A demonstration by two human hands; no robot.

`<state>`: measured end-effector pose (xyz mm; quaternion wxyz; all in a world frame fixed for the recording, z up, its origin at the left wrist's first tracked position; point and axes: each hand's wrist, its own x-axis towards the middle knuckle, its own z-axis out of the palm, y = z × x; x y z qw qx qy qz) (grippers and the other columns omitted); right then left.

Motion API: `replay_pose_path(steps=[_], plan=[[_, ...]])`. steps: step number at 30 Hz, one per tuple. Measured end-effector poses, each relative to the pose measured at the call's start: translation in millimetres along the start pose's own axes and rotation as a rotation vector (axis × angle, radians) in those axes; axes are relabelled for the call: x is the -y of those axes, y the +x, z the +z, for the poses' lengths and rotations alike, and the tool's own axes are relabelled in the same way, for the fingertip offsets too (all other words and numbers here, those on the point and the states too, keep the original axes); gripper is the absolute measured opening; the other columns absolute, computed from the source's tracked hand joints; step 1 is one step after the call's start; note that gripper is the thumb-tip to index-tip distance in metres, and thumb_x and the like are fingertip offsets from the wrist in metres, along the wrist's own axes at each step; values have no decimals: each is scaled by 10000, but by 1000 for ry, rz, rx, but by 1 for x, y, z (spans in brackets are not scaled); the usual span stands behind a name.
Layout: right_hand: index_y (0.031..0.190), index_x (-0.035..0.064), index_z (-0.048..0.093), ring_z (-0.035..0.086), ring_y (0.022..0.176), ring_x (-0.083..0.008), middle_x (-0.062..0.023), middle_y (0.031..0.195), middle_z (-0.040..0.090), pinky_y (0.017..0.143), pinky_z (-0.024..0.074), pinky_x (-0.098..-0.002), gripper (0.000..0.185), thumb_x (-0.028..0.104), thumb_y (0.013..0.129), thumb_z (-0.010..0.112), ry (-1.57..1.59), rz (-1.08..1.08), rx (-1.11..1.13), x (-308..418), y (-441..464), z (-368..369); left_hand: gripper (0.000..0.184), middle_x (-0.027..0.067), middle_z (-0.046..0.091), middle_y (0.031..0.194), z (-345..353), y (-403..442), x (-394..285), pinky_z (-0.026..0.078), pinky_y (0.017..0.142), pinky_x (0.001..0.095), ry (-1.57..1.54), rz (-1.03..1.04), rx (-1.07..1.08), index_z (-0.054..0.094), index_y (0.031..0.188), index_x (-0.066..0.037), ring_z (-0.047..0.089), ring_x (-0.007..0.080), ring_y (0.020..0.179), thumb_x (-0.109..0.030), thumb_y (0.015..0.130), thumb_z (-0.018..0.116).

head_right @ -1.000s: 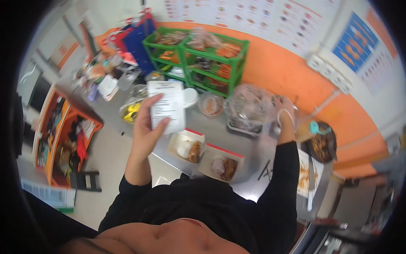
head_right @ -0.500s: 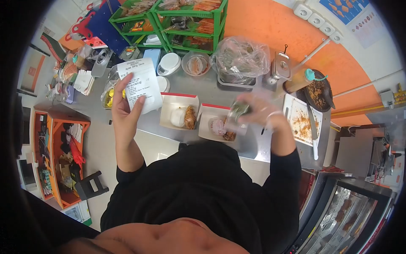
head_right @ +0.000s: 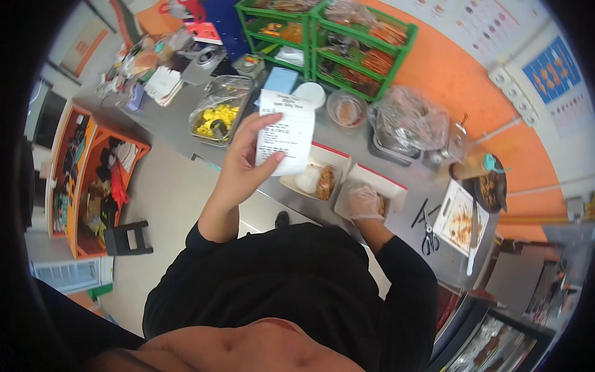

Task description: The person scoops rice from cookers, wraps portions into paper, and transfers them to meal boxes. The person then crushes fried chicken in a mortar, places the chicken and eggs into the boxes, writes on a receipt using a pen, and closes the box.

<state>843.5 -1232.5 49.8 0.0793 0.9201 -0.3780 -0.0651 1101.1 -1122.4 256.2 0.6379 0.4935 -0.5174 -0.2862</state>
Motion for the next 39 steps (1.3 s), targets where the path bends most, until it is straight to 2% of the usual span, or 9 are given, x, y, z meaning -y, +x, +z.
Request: replay_pose_path(steps=[3,8,12,13,16,18,22,25,39], plan=[[946,77,750,708,949,-309,-161,964,733,780,553,-443,204,177,869,589,134,107,303,-7,1,6,591,94,410,1362,-5,-3,-2,448,1010,284,-4,-3,23,532,1382,-59,512,164,1233,115,832,661],[1091,82,725,688,979,-348,-194,1059,716,823,553,-413,329,307,915,562,83,-307,648,-40,10,-87,591,86,426,1345,-2,-3,-10,432,1029,292,-26,27,1,530,1382,-48,509,170,1240,118,831,661],[1096,67,709,684,930,-316,-123,1064,720,841,541,-386,283,260,942,571,662,-421,213,-137,45,-160,602,90,424,1359,2,-3,-17,429,1042,296,-3,49,-19,524,1387,-44,501,176,1256,117,825,671],[1088,61,699,688,906,-275,-121,1001,722,816,535,-372,237,201,946,571,899,-139,106,-177,70,-127,602,94,422,1368,4,-3,-19,441,1033,288,9,48,-22,516,1392,-36,504,173,1255,105,830,676],[1123,74,706,665,1048,-339,-184,1084,711,897,508,-427,323,283,927,556,355,318,-230,-235,153,-120,638,94,416,1373,11,-5,-29,447,1028,288,46,50,-55,508,1404,-51,504,173,1256,91,813,701],[1203,48,667,658,1096,-353,-208,1148,694,928,492,-461,404,326,932,553,301,412,178,-291,205,-46,654,93,416,1369,15,-9,-36,451,1021,287,106,53,-89,507,1407,-60,507,173,1252,89,803,709],[1218,21,652,690,937,-349,-238,1051,696,820,519,-442,399,276,921,573,89,-412,-666,-303,234,81,681,95,403,1365,14,-14,-46,463,1017,289,184,56,-131,509,1406,-82,518,178,1238,99,781,709],[1195,21,668,679,1029,-382,-259,1114,683,879,517,-449,394,259,890,592,382,126,220,-293,222,63,688,99,390,1376,19,-22,-54,467,1025,296,201,48,-172,507,1406,-82,518,186,1248,109,774,699],[1020,-41,708,672,1035,-414,-283,1059,690,881,524,-442,338,226,852,585,384,172,78,-284,209,54,700,96,420,1362,22,-35,-60,403,1081,317,173,28,-264,493,1416,-47,499,206,1302,94,770,723]])
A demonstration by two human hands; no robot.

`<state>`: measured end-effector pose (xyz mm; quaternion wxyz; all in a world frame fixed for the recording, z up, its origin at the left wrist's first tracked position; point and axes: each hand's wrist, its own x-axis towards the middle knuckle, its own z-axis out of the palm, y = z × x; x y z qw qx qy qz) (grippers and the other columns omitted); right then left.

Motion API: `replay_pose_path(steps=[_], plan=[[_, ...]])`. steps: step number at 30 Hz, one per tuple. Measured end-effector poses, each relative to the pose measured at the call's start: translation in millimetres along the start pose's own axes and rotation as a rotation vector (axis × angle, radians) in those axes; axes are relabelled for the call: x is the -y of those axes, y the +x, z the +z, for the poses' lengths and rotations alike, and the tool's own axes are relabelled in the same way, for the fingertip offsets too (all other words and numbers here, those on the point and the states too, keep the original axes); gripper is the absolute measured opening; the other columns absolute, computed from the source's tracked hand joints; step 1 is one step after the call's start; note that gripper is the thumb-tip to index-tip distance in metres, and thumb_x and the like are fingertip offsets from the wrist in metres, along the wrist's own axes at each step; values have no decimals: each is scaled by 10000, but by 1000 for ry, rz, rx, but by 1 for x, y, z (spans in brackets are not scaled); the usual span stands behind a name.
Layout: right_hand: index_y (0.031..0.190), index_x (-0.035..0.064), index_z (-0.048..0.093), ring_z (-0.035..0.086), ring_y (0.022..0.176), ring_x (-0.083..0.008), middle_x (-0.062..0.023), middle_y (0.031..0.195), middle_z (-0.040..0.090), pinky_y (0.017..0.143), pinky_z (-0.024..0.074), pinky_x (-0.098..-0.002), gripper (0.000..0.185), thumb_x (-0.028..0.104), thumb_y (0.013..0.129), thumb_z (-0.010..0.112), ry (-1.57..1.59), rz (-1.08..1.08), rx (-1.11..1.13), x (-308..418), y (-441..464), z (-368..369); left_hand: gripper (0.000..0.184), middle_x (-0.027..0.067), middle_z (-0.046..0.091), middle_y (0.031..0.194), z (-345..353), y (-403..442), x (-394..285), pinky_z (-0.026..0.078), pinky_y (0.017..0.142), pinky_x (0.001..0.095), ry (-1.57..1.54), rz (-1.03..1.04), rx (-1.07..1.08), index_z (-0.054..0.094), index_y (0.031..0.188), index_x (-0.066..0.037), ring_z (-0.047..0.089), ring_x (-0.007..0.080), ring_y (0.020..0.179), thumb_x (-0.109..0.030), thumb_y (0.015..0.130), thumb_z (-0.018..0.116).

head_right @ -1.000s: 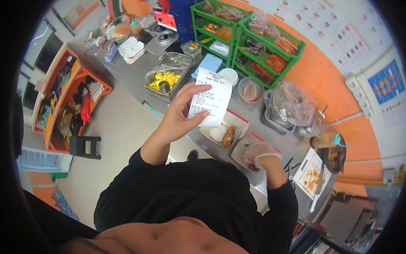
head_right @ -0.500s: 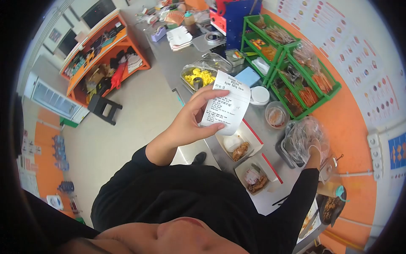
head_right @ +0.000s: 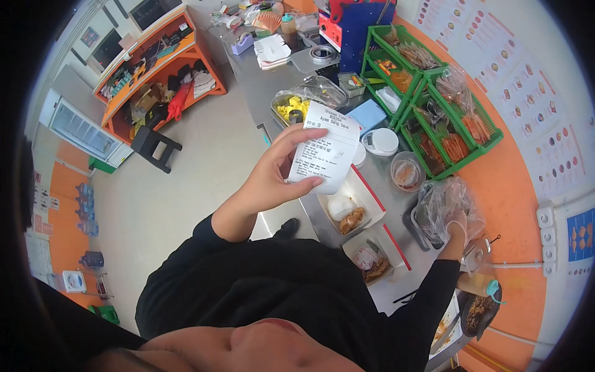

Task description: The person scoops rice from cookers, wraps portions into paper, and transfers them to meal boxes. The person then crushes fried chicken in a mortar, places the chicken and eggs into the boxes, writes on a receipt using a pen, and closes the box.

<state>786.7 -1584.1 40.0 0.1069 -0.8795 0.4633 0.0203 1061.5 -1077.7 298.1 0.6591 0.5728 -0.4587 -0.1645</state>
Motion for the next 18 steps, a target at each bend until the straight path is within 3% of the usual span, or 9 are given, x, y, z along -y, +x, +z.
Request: replay_pose_path(steps=[4,6,10,12,13,15,18], plan=[[1020,-16,722,688,975,-419,-274,979,706,836,524,-454,319,219,862,574,-109,81,55,-9,-12,-2,698,96,423,1358,-4,1,5,407,1075,312,-33,-3,21,494,1414,-49,505,201,1293,92,770,723],[1002,12,737,699,903,-427,-248,871,715,792,524,-450,294,224,873,579,70,67,-8,25,-49,-33,699,96,420,1362,-7,4,8,410,1069,307,-77,-15,42,495,1414,-51,506,195,1288,93,769,723],[1018,10,730,695,952,-406,-226,884,717,821,516,-428,302,248,884,601,412,179,-50,24,-68,-46,704,93,419,1365,-16,9,15,409,1069,302,-71,21,93,495,1416,-52,508,193,1283,97,766,721],[1107,7,693,676,1021,-384,-217,1000,713,872,502,-422,340,265,901,612,418,9,-186,7,-65,-35,706,92,419,1367,-21,11,18,409,1068,303,-96,20,98,495,1416,-53,507,194,1283,97,764,722],[1107,7,693,676,1021,-384,-217,1000,713,872,502,-422,340,265,901,612,415,17,-188,14,-73,-40,706,92,419,1367,-23,12,18,409,1068,303,-102,19,104,495,1416,-53,507,194,1283,97,764,722],[1219,23,641,644,1099,-365,-223,1147,682,929,487,-420,389,262,912,622,100,66,-365,57,-92,-73,699,90,402,1354,-29,15,19,434,1035,279,-102,35,111,485,1415,-38,519,168,1244,120,768,698],[1269,39,610,639,1111,-358,-225,1194,664,947,491,-423,413,262,922,615,94,101,-427,66,-70,-90,699,91,402,1354,-36,17,24,435,1031,279,-108,40,111,485,1415,-36,518,168,1245,119,768,699]])
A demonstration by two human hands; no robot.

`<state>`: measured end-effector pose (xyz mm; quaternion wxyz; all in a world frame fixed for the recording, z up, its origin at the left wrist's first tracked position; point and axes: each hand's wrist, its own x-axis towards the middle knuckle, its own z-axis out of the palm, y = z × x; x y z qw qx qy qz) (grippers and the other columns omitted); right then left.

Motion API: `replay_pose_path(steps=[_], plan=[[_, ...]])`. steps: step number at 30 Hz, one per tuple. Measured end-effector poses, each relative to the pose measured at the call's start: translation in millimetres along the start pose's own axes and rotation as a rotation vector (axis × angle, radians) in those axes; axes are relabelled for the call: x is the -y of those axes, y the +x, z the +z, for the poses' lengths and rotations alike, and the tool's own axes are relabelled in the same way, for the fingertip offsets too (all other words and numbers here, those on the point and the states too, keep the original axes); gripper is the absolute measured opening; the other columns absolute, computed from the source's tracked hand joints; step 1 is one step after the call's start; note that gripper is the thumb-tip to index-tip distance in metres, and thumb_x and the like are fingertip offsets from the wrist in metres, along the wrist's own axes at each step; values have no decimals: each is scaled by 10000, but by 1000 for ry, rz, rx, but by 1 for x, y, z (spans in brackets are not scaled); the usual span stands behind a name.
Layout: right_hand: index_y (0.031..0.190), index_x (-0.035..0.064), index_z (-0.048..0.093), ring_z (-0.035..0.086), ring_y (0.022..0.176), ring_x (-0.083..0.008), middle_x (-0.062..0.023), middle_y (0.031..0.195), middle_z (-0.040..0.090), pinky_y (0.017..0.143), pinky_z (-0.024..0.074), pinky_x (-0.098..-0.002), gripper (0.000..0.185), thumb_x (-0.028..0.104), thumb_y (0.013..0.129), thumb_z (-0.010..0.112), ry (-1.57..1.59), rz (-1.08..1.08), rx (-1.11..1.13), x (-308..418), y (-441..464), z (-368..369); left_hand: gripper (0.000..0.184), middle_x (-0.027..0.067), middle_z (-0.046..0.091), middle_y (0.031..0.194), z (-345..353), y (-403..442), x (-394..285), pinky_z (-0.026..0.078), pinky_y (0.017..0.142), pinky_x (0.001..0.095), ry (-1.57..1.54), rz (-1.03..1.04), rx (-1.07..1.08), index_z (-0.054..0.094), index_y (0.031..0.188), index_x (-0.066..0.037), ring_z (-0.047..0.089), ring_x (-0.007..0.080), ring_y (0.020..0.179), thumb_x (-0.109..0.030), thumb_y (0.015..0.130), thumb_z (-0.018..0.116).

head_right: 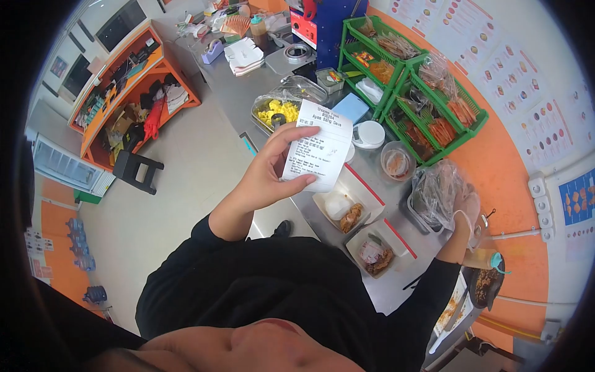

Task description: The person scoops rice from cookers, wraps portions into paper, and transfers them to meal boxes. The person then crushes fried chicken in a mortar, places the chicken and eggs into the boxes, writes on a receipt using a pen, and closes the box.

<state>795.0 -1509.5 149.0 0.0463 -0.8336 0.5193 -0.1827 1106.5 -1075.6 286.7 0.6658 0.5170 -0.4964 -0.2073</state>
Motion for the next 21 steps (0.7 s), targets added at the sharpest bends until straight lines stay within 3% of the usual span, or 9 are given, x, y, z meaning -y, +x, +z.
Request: replay_pose_path(steps=[4,6,10,12,15,16,19,21], plan=[[1245,41,623,637,1137,-336,-218,1196,664,965,488,-413,378,253,931,614,137,-71,51,95,-1,-61,699,91,401,1357,-5,4,7,434,1027,276,-10,-3,-1,485,1416,-39,517,166,1242,120,770,698],[1227,43,626,650,1113,-321,-195,1181,673,954,496,-405,355,245,935,620,396,-172,-62,120,11,-63,701,90,404,1352,-9,5,10,433,1023,273,-44,-23,-24,485,1418,-42,515,163,1240,116,771,705],[1215,48,631,660,1092,-306,-157,1180,681,941,503,-393,327,228,941,619,347,-211,-93,190,37,-81,707,86,408,1341,-32,7,22,431,1021,275,-19,-2,-67,486,1419,-46,515,160,1231,109,771,719],[1227,75,637,665,1075,-304,-142,1193,681,936,504,-396,320,217,941,617,294,-295,-183,197,71,-63,701,95,432,1355,-50,13,31,374,1080,314,-107,-12,-81,496,1413,-45,473,198,1298,65,766,742],[1225,94,640,655,1070,-335,-161,1187,679,937,493,-434,318,235,944,594,31,-270,-154,224,101,-67,690,105,457,1332,-93,33,43,386,1071,323,140,103,-29,498,1402,-29,489,198,1257,41,765,753],[1185,68,652,648,1079,-345,-169,1171,682,931,488,-441,308,249,946,580,36,-163,-158,223,119,-61,699,108,441,1359,-108,39,60,414,1059,328,57,36,-28,492,1405,-29,498,210,1264,48,760,752],[1125,52,689,674,1018,-300,-178,1065,709,903,495,-396,302,273,932,618,382,-31,-130,234,150,-46,704,107,421,1377,-148,69,76,438,1049,330,-25,67,-7,482,1410,-30,505,220,1276,64,760,737],[1135,62,691,680,994,-283,-170,1046,713,892,500,-386,306,277,926,632,358,25,-50,251,165,-44,690,121,431,1357,-171,89,79,410,1066,344,-116,-35,-14,505,1392,-41,484,230,1278,68,751,734]])
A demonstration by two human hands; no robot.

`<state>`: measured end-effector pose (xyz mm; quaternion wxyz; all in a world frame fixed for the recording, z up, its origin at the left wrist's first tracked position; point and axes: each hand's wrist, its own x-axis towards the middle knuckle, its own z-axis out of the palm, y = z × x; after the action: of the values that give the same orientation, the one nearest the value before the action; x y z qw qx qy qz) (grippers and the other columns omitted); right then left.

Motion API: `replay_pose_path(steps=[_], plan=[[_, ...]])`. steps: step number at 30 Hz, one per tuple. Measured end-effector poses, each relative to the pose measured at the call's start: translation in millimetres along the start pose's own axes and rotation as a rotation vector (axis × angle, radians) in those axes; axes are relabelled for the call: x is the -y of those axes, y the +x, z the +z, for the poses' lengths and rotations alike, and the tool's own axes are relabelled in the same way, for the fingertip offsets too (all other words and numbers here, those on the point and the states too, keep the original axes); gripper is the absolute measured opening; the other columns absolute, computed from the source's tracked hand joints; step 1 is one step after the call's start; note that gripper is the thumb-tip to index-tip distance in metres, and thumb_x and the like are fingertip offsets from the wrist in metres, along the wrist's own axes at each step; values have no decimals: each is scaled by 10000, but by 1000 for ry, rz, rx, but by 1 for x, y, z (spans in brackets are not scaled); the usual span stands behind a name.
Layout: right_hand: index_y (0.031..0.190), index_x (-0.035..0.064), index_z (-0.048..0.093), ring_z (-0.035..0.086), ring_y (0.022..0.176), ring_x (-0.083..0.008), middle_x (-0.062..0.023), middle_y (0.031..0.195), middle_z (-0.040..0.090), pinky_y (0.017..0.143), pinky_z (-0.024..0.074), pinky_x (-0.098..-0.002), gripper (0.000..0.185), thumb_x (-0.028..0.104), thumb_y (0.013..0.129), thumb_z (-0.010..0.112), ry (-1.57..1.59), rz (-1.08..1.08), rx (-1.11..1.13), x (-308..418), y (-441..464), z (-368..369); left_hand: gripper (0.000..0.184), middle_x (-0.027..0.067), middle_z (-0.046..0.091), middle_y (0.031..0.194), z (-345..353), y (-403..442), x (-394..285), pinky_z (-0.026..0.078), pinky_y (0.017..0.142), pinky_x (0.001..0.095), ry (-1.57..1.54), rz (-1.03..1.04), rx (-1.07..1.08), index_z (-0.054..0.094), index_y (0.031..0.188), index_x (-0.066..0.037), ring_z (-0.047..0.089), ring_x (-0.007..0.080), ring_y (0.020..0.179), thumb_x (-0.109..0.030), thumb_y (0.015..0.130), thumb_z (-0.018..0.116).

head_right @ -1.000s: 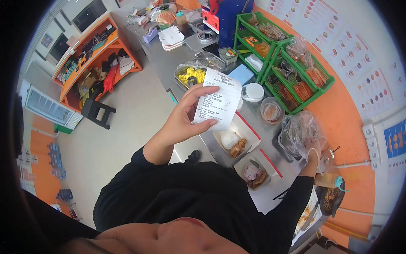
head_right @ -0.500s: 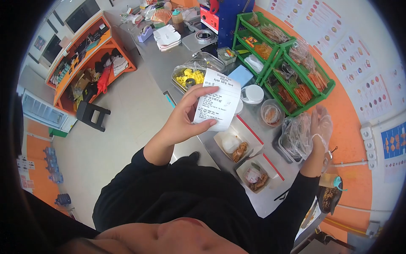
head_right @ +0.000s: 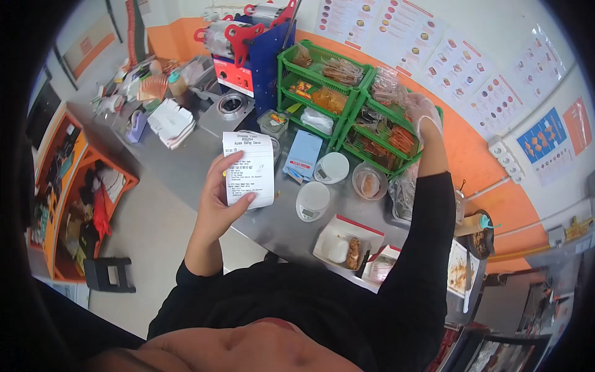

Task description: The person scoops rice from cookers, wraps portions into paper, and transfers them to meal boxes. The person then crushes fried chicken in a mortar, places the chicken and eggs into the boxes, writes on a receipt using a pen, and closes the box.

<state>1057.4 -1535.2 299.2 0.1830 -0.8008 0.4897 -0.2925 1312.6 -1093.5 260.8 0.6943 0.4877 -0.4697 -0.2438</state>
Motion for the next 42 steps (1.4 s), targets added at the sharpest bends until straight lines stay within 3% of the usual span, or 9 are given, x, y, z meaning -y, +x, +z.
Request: replay_pose_path(steps=[11,14,20,25,29,33,37,39,42], plan=[[1111,75,635,671,864,-282,-133,921,698,788,514,-406,445,399,834,762,-519,-48,71,22,28,48,694,130,461,1317,-65,52,37,432,1027,334,90,77,71,494,1401,-28,508,237,1244,37,757,744],[1052,32,648,609,784,-223,-102,824,660,781,494,-376,540,498,809,775,-154,101,3,41,21,57,699,108,425,1333,-70,55,25,448,1021,310,21,68,142,475,1427,-44,497,201,1267,61,784,730],[1077,33,661,653,1050,-370,-217,1075,687,892,489,-429,440,412,860,718,-627,203,-203,11,23,31,711,109,390,1370,-79,57,15,452,1040,311,-66,57,134,466,1435,-48,500,195,1277,97,782,709],[1062,61,703,658,1043,-339,-184,1078,696,905,491,-418,381,389,872,664,-527,303,67,-32,27,25,725,112,385,1379,-82,55,14,458,1038,311,-91,70,116,454,1444,-48,506,201,1279,103,780,705],[1039,34,722,689,803,-250,-154,840,696,733,506,-382,346,342,886,686,-490,172,-27,-60,28,29,730,112,387,1374,-80,56,8,459,1030,308,-101,60,128,451,1446,-47,500,198,1277,100,779,709],[1045,47,718,685,873,-288,-183,901,699,780,503,-408,331,342,901,675,-522,187,28,-64,38,31,733,117,419,1340,-81,56,7,447,1031,322,63,125,114,463,1442,-52,499,208,1253,64,770,733],[1051,39,691,679,901,-310,-147,947,705,797,517,-423,263,261,929,617,-541,2,-351,-37,9,0,743,130,451,1349,-88,51,19,391,1084,364,211,69,77,462,1440,-37,483,232,1272,5,761,762],[1052,12,694,685,883,-220,-101,881,705,762,529,-366,245,211,944,600,253,46,-62,11,-25,-13,736,121,433,1395,-93,44,28,414,1073,366,155,21,28,445,1446,-30,485,225,1289,40,773,736],[1025,13,709,689,876,-178,-74,868,700,785,559,-318,198,117,927,571,274,242,595,17,-50,-11,736,111,425,1411,-95,42,32,445,1054,364,-6,-87,16,426,1456,-35,489,222,1300,80,785,704]])
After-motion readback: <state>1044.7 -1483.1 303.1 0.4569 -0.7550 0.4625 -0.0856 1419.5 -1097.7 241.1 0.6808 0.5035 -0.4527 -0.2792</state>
